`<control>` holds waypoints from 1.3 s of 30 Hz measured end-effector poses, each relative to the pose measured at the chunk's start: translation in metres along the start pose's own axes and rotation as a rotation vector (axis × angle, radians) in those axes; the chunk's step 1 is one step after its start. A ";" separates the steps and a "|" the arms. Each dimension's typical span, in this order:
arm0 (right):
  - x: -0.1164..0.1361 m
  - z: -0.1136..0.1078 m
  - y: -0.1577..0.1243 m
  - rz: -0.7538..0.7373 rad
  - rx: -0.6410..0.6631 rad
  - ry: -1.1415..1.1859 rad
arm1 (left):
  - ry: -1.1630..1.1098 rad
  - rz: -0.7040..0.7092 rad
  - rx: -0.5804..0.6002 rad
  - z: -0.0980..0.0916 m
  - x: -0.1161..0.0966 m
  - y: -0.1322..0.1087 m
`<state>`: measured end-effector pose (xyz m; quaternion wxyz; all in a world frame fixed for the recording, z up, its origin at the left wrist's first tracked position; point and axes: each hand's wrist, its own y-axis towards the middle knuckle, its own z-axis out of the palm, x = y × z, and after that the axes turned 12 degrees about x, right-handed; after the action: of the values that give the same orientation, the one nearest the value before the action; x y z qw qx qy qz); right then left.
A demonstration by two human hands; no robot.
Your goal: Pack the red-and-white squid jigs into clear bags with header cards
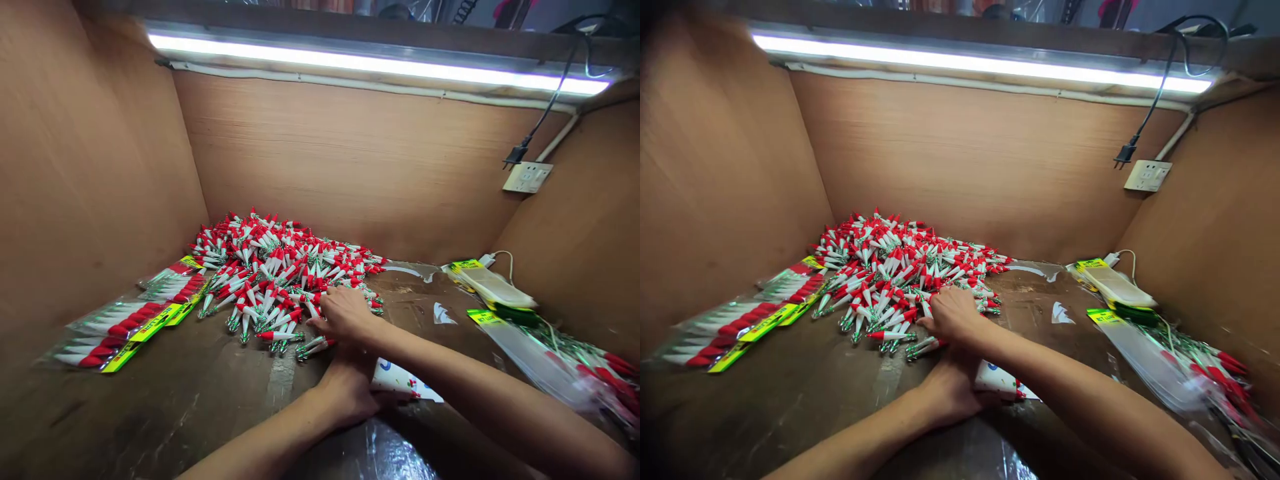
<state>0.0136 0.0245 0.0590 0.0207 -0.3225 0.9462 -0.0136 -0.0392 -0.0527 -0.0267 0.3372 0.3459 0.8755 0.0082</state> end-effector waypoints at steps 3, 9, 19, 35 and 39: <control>0.011 0.008 0.015 0.054 0.030 0.051 | -0.015 -0.008 -0.029 -0.001 -0.001 -0.001; -0.002 0.007 0.029 0.096 -0.003 0.177 | -0.022 0.018 0.023 -0.008 -0.005 -0.001; -0.080 0.000 -0.042 -0.154 -0.089 1.490 | 0.056 0.007 0.106 -0.009 0.001 -0.005; -0.143 0.051 -0.140 -0.035 -0.142 1.568 | 0.040 -0.021 -0.093 -0.025 0.000 0.024; -0.134 0.056 -0.140 -0.039 -0.073 1.675 | 0.113 0.014 0.032 -0.023 0.003 0.017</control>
<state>0.2081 -0.0052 0.0123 -0.6996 -0.2225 0.6430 -0.2183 -0.0443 -0.0334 -0.0067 0.2816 0.3563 0.8908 0.0163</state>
